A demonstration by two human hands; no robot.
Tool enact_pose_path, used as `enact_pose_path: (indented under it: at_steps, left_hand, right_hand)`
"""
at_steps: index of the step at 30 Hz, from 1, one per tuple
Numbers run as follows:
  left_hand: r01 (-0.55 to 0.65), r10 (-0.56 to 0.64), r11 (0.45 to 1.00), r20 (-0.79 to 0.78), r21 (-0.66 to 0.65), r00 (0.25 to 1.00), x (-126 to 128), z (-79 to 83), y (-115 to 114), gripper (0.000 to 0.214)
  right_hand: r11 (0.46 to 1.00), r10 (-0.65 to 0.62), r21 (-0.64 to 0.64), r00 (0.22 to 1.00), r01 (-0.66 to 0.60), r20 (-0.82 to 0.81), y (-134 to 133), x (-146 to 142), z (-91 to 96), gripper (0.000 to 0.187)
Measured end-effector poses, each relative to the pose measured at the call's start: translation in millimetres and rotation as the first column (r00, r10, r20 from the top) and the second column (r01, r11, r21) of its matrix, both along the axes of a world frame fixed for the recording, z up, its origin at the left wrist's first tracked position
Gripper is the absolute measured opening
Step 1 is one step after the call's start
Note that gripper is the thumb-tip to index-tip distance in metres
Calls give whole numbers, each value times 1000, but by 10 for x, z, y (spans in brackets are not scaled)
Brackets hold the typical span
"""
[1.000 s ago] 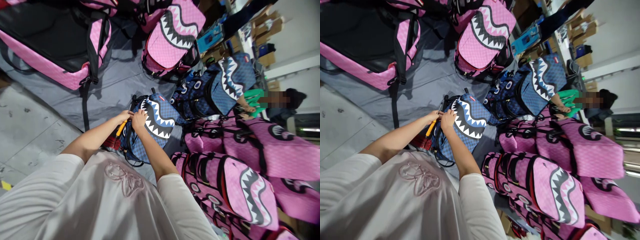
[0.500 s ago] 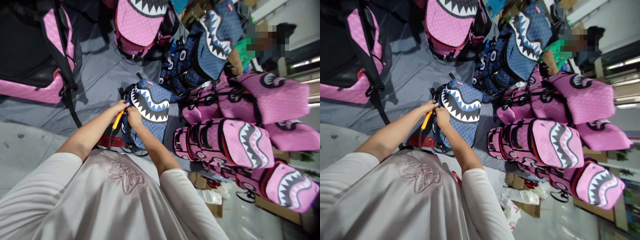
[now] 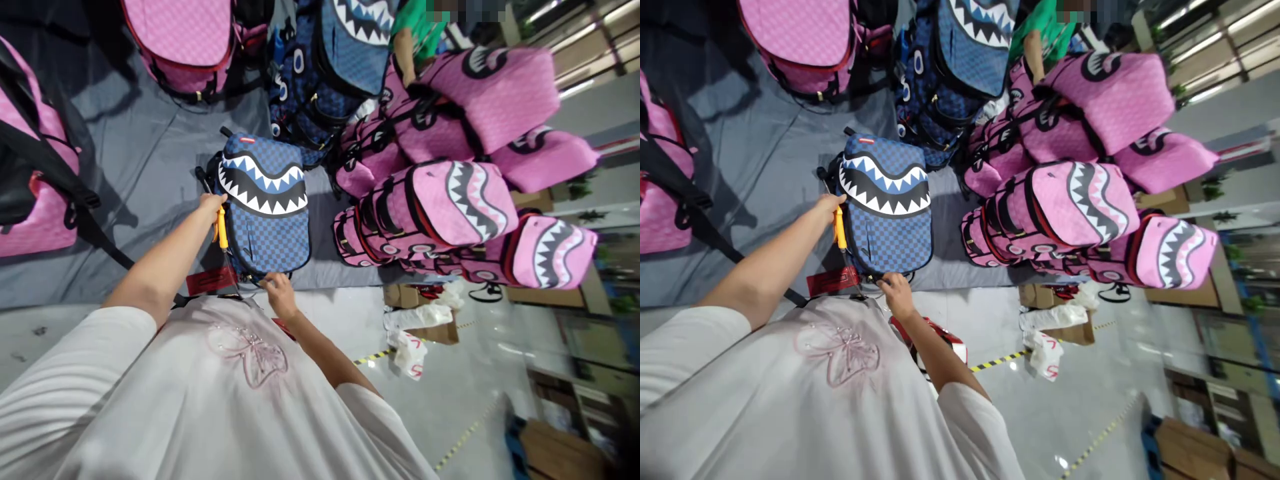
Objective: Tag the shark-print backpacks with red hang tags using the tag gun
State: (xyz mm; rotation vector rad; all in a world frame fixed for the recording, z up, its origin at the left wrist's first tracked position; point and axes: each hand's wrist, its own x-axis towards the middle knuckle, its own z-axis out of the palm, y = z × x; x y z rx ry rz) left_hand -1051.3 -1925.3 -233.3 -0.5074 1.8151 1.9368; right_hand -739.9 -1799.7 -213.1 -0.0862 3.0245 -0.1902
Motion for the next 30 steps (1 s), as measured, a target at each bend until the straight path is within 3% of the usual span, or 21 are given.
enact_pose_path:
  at_steps: [2,4,5,7,10,12,14,17,20,22,24,27,30]
  left_hand:
    - [50,-54,993,-31,-110,998,90,84,-36,29]
    - [134,-194,937,-160,-322,968,326,223,-71,31]
    - [181,-306,880,-234,-440,923,500,304,-77,32]
    - [296,-570,734,-318,-612,758,920,459,-54,35]
    - [496,-852,462,-212,-735,480,1511,588,78,43]
    - [501,-915,296,-91,-813,394,1735,593,188,47]
    - [468,-923,208,-14,-859,385,1809,562,269,51]
    - [465,-928,137,50,-874,369,1793,513,313,56]
    - [470,-923,97,98,-878,373,1807,497,330,56]
    - [475,-912,74,133,-877,387,1844,494,355,56]
    - [475,-903,47,166,-879,397,1880,485,385,57]
    - [470,-895,15,198,-883,401,1915,448,413,58]
    - [460,-889,2,210,-888,408,1950,402,413,59]
  right_hand:
    - [993,-115,-31,992,116,44,37,88,-18,38]
    - [972,-179,-141,980,189,84,-24,70,-34,37]
    - [948,-216,-223,973,228,76,-79,45,-45,35]
    - [866,-314,-402,949,296,23,-202,-1,-75,28]
    - [736,-438,-576,899,357,-3,-304,-29,-116,15]
    - [721,-469,-569,883,397,22,-267,-22,-116,12]
    - [767,-472,-465,880,441,55,-151,-2,-84,16]
    - [865,-432,-236,896,444,101,110,43,-5,21]
    - [906,-403,-79,905,415,135,428,124,46,25]
    - [883,-462,-15,875,469,146,686,197,55,27]
    - [827,-560,34,817,561,137,998,239,63,30]
    - [763,-647,80,760,642,62,1539,106,104,32]
    - [811,-580,84,814,580,-19,2053,-333,191,32]
